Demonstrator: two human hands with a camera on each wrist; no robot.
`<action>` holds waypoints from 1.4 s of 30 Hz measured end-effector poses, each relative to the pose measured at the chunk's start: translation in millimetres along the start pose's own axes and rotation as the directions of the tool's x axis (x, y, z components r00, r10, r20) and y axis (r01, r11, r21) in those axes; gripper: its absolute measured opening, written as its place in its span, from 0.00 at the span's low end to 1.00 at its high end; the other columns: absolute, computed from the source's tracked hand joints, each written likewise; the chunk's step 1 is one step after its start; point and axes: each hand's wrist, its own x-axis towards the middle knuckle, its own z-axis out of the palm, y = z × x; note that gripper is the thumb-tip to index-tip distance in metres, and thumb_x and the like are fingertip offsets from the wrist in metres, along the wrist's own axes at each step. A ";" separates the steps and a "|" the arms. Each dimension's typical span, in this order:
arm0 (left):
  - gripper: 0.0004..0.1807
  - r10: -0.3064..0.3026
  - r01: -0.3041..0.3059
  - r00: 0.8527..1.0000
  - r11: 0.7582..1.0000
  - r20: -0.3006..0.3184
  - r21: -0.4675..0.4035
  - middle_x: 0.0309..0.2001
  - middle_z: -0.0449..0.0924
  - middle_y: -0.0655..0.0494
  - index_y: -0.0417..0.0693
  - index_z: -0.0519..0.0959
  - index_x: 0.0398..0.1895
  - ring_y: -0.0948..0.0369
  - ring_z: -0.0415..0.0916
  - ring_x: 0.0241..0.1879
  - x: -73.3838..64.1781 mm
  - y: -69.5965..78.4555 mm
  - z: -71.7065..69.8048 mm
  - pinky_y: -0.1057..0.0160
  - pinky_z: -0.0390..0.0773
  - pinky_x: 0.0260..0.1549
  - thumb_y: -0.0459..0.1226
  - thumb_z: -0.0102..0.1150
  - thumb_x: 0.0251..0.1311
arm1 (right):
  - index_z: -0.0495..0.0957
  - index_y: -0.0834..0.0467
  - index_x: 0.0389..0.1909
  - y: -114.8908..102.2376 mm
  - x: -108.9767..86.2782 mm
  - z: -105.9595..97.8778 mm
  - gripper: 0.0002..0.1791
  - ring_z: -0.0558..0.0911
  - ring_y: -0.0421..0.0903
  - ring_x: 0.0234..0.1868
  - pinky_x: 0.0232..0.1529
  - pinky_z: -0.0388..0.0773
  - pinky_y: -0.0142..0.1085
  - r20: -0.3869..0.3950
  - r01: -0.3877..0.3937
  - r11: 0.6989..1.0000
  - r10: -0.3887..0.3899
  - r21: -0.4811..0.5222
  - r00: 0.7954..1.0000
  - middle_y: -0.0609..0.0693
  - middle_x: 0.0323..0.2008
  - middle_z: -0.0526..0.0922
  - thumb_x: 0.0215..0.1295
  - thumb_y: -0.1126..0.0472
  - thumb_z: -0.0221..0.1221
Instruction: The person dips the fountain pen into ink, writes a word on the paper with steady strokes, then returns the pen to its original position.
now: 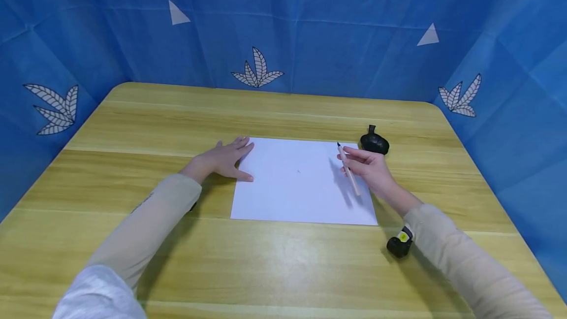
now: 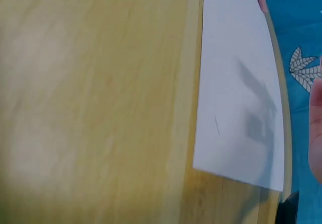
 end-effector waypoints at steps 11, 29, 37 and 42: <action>0.54 0.004 -0.004 1.000 1.000 -0.001 0.010 0.69 0.30 0.46 0.44 0.41 0.69 0.50 0.28 0.67 1.9 -1.6 0.8 0.36 0.33 0.56 0.63 0.52 0.49 | 0.81 0.59 0.42 -4.0 -11.0 -12.0 0.14 0.82 0.46 0.24 0.31 0.78 0.36 -0.111 -0.083 0.996 0.080 -0.019 0.991 0.51 0.28 0.82 0.55 0.74 0.57; 0.54 0.005 -0.005 1.000 1.000 -0.001 -0.003 0.69 0.31 0.45 0.43 0.41 0.69 0.50 0.28 0.67 1.9 -1.1 -0.4 0.36 0.34 0.55 0.63 0.53 0.48 | 0.84 0.44 0.27 -17.4 -34.1 -44.1 0.14 0.80 0.37 0.25 0.21 0.76 0.30 -0.275 -0.185 0.977 0.150 -0.107 0.950 0.43 0.24 0.82 0.53 0.69 0.62; 0.55 0.006 -0.006 1.000 1.000 0.001 0.009 0.69 0.31 0.47 0.45 0.41 0.70 0.51 0.28 0.67 3.9 -3.3 1.2 0.36 0.34 0.55 0.65 0.51 0.47 | 0.83 0.43 0.25 -14.6 -40.2 -54.8 0.15 0.79 0.38 0.22 0.21 0.76 0.31 -0.292 -0.213 0.961 0.155 -0.178 0.944 0.43 0.22 0.81 0.53 0.70 0.62; 0.55 -0.001 0.001 1.000 1.000 0.004 0.010 0.69 0.31 0.47 0.45 0.41 0.70 0.51 0.27 0.67 4.3 -2.4 2.1 0.36 0.34 0.56 0.65 0.52 0.47 | 0.82 0.51 0.34 -11.8 -43.0 -58.1 0.11 0.79 0.38 0.22 0.22 0.77 0.32 -0.290 -0.242 0.943 0.172 -0.228 0.941 0.43 0.22 0.81 0.54 0.70 0.60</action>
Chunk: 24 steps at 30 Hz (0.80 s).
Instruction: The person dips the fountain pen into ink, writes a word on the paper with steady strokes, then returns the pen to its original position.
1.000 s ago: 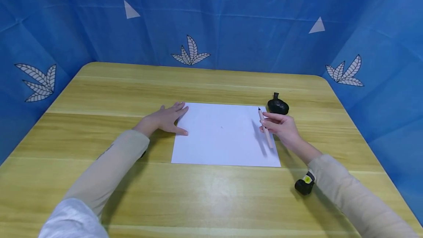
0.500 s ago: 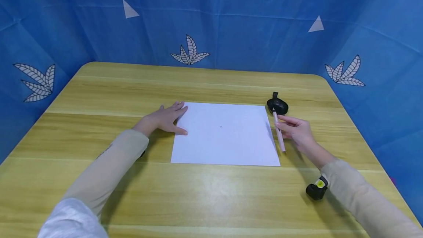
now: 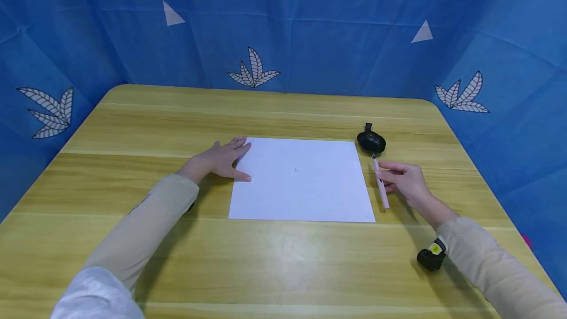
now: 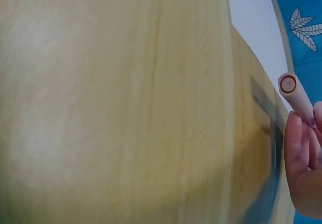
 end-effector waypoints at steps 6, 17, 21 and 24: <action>0.55 -0.001 0.001 1.000 1.000 0.005 0.002 0.70 0.30 0.48 0.45 0.40 0.70 0.52 0.27 0.67 0.2 -1.0 2.9 0.37 0.34 0.56 0.65 0.51 0.47 | 0.67 0.77 0.52 3.4 -0.5 0.9 0.24 0.79 0.38 0.21 0.22 0.77 0.33 -0.010 -0.069 0.994 0.068 -0.080 0.998 0.41 0.22 0.81 0.55 0.69 0.59; 0.55 0.003 -0.003 1.000 1.000 -0.002 -0.005 0.70 0.30 0.48 0.46 0.40 0.70 0.52 0.27 0.67 -0.2 -1.5 2.9 0.37 0.33 0.56 0.65 0.51 0.47 | 0.64 0.78 0.54 4.6 -1.7 3.0 0.28 0.80 0.37 0.22 0.22 0.77 0.32 -0.019 -0.074 0.991 0.073 -0.111 0.997 0.41 0.23 0.81 0.56 0.66 0.60; 0.55 0.006 -0.006 1.000 1.000 -0.004 -0.002 0.70 0.30 0.48 0.46 0.40 0.70 0.52 0.27 0.67 -1.1 -1.4 2.4 0.37 0.34 0.56 0.65 0.51 0.47 | 0.64 0.79 0.53 3.8 -2.5 3.9 0.28 0.80 0.36 0.23 0.22 0.77 0.31 -0.026 -0.063 0.990 0.061 -0.129 0.998 0.40 0.23 0.81 0.56 0.66 0.60; 0.55 0.006 -0.006 1.000 1.000 -0.006 0.004 0.70 0.30 0.48 0.46 0.40 0.70 0.52 0.27 0.67 -1.9 -0.8 1.5 0.37 0.34 0.56 0.65 0.52 0.47 | 0.64 0.79 0.53 3.6 -3.4 4.7 0.28 0.80 0.36 0.23 0.22 0.77 0.31 -0.029 -0.052 0.988 0.049 -0.146 0.998 0.40 0.24 0.81 0.56 0.66 0.60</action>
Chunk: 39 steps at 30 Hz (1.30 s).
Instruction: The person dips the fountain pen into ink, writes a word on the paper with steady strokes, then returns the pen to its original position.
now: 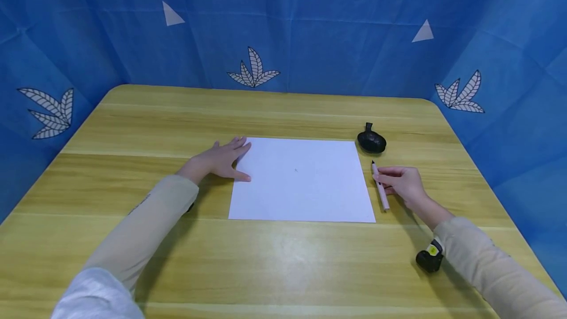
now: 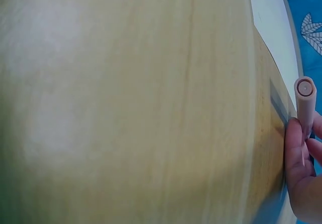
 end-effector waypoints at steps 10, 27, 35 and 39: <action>0.54 -0.003 0.003 1.000 1.000 -0.003 -0.003 0.69 0.30 0.47 0.45 0.41 0.70 0.51 0.28 0.67 -0.5 1.2 -0.9 0.37 0.34 0.56 0.64 0.52 0.48 | 0.69 0.79 0.48 -0.9 2.1 2.8 0.23 0.79 0.36 0.22 0.23 0.77 0.32 -0.034 -0.022 0.996 0.019 -0.087 0.999 0.42 0.22 0.81 0.56 0.66 0.59; 0.55 0.000 0.000 1.000 1.000 0.001 -0.012 0.70 0.30 0.47 0.45 0.40 0.70 0.52 0.28 0.67 -1.2 1.6 -0.5 0.37 0.34 0.56 0.64 0.52 0.48 | 0.67 0.80 0.48 -3.4 1.4 -3.0 0.24 0.78 0.37 0.20 0.22 0.78 0.34 0.015 -0.087 0.996 0.088 -0.017 0.996 0.44 0.19 0.80 0.56 0.67 0.59; 0.54 0.001 -0.001 1.000 1.000 -0.007 -0.007 0.69 0.31 0.47 0.44 0.41 0.69 0.51 0.28 0.67 -0.7 2.0 0.5 0.37 0.35 0.56 0.64 0.52 0.48 | 0.79 0.59 0.30 -3.1 0.6 -12.5 0.02 0.80 0.39 0.21 0.25 0.78 0.34 0.090 -0.131 0.985 0.122 0.113 0.989 0.46 0.21 0.82 0.57 0.67 0.59; 0.54 0.007 -0.007 1.000 1.000 -0.022 -0.008 0.69 0.32 0.46 0.43 0.43 0.69 0.50 0.29 0.67 -0.2 2.9 0.6 0.36 0.35 0.55 0.63 0.53 0.47 | 0.78 0.54 0.29 -4.4 -0.4 -14.0 0.02 0.80 0.39 0.22 0.25 0.78 0.34 0.105 -0.146 0.985 0.136 0.095 0.985 0.45 0.22 0.82 0.57 0.65 0.59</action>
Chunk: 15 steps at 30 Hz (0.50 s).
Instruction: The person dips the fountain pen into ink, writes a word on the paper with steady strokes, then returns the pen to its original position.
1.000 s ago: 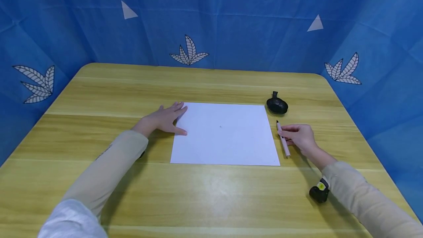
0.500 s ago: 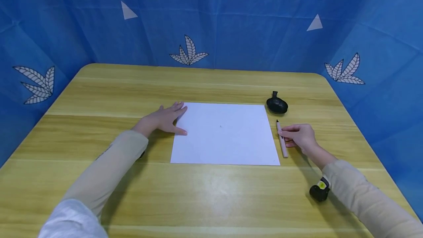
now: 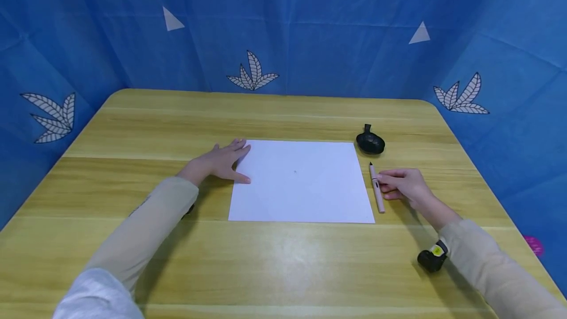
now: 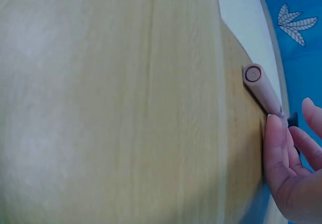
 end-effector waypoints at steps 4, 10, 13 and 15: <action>0.55 0.007 -0.007 1.000 1.000 -0.015 -0.016 0.69 0.33 0.45 0.42 0.44 0.69 0.50 0.29 0.67 0.5 -0.8 1.6 0.35 0.35 0.55 0.63 0.55 0.47 | 0.75 0.62 0.38 -2.1 -1.8 1.3 0.09 0.79 0.39 0.23 0.26 0.78 0.33 0.000 0.002 1.000 -0.002 -0.022 1.000 0.45 0.23 0.81 0.58 0.63 0.58; 0.55 0.008 -0.009 1.000 0.999 -0.026 -0.046 0.69 0.32 0.46 0.41 0.44 0.69 0.51 0.29 0.67 0.6 -3.2 2.9 0.36 0.34 0.55 0.62 0.55 0.47 | 0.71 0.66 0.39 -5.2 -3.4 1.3 0.13 0.79 0.39 0.23 0.25 0.78 0.32 -0.012 0.028 1.000 -0.028 -0.004 1.000 0.45 0.24 0.81 0.59 0.61 0.58; 0.54 0.007 -0.008 1.000 0.998 -0.023 -0.066 0.69 0.31 0.46 0.41 0.44 0.69 0.51 0.28 0.67 0.1 -3.0 2.3 0.36 0.33 0.55 0.62 0.55 0.47 | 0.70 0.66 0.39 -6.2 -3.8 0.0 0.13 0.78 0.39 0.23 0.24 0.77 0.32 -0.014 0.034 0.999 -0.034 0.006 0.999 0.45 0.24 0.81 0.60 0.61 0.57; 0.54 0.003 -0.004 1.000 0.997 -0.019 -0.075 0.70 0.30 0.47 0.42 0.43 0.69 0.52 0.28 0.67 -0.7 -2.5 1.4 0.37 0.33 0.56 0.61 0.55 0.48 | 0.70 0.69 0.40 -6.5 -4.0 -0.6 0.15 0.78 0.39 0.22 0.23 0.77 0.32 -0.010 0.044 0.999 -0.043 0.010 0.999 0.45 0.24 0.81 0.60 0.61 0.57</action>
